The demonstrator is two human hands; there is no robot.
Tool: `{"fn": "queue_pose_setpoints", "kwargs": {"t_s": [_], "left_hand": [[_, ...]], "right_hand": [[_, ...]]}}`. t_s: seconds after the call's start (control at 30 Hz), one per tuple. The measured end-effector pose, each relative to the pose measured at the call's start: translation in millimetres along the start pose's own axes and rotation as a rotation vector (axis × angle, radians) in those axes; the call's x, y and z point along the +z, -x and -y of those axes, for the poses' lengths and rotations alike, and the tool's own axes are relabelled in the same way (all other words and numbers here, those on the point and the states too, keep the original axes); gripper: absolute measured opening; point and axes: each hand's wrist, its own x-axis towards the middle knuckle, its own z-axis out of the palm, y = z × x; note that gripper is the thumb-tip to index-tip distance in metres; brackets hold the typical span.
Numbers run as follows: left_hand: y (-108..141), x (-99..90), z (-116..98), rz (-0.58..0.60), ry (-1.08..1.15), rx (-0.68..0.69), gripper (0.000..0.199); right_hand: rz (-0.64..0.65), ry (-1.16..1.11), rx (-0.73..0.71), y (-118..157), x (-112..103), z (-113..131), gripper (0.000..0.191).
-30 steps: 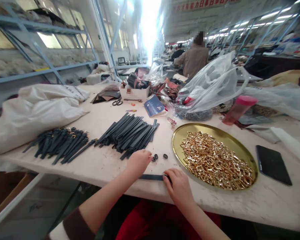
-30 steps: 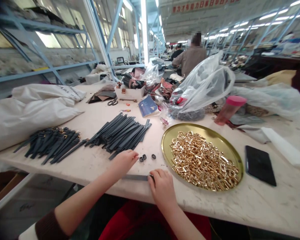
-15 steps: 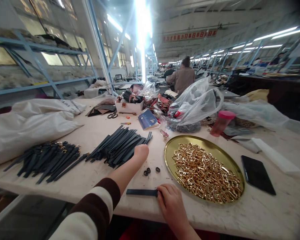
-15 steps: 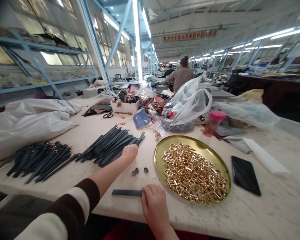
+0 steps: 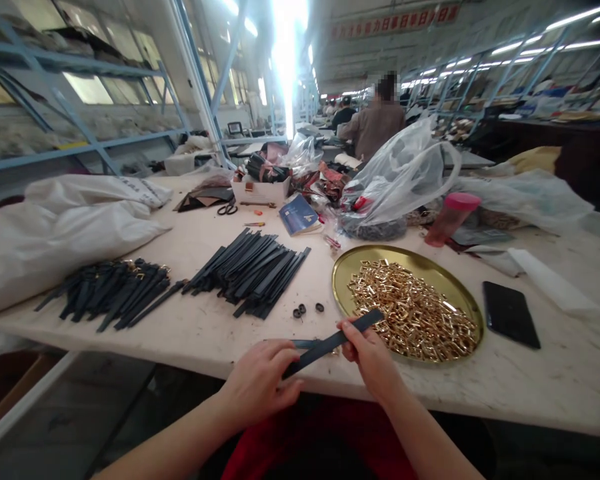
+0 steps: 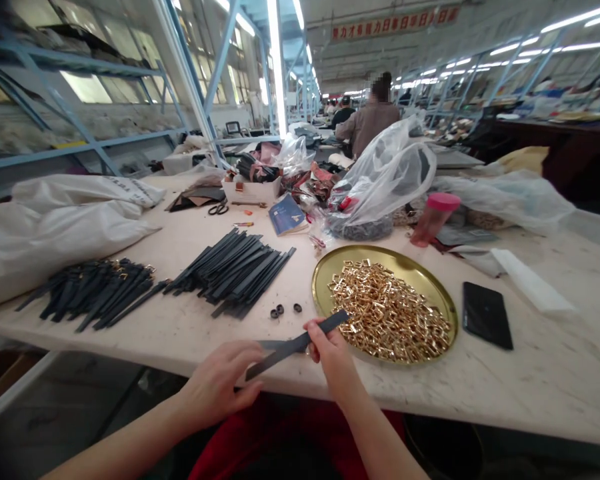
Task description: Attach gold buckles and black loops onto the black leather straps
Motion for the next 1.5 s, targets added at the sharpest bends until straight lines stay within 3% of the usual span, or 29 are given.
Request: {"fn": "queue_pose_setpoints", "kwargs": {"t_s": [0.07,0.13,0.23,0.3,0.4,0.5,0.6,0.77,0.87,0.93,1.07,1.2,1.33,1.5], "left_hand": [[-5,3.9,-6,0.070,0.410,-0.196,0.033],[-14,9.3,-9,0.179,0.815,-0.383,0.028],[-21,16.8,-7,0.173,1.166,-0.596,0.020],[-20,19.4,-2,0.115,1.277,-0.665,0.020],[-16,19.7,4,0.074,1.361,-0.711,0.021],[-15,18.5,9,0.056,1.384,-0.743,0.021],[-16,18.6,13,0.053,1.403,-0.753,0.022],[-18,20.2,20,0.057,1.406,-0.771,0.024],[-19,18.8,21,0.040,1.394,-0.769,0.024],[-20,17.0,20,0.040,1.380,-0.757,0.023],[-19,15.8,12,0.082,1.297,-0.705,0.020],[-15,21.6,3,0.130,1.080,-0.587,0.018],[-11,24.6,-2,0.176,0.825,-0.466,0.022],[-12,13.0,-4,0.244,0.536,-0.379,0.030]], "right_hand": [[0.163,0.104,0.035,5,11,0,0.036],[0.272,0.211,0.029,4,18,-2,0.040],[0.178,0.461,-0.120,-13,14,-4,0.041],[0.086,0.758,-0.273,-32,7,-3,0.035],[0.073,1.240,-0.448,-61,2,-2,0.024],[0.109,1.574,-0.469,-83,7,-5,0.022],[0.163,1.691,-0.428,-94,14,-10,0.016],[0.222,1.652,-0.405,-97,16,-14,0.001],[0.200,1.479,-0.379,-90,14,-12,0.006],[0.198,1.218,-0.276,-81,12,-8,0.011],[0.209,0.444,0.084,-56,6,0,0.025],[0.119,-0.032,0.205,-35,3,3,0.026],[0.113,-0.082,0.207,-24,1,3,0.032],[0.257,0.176,0.089,-10,-5,2,0.023]]}}
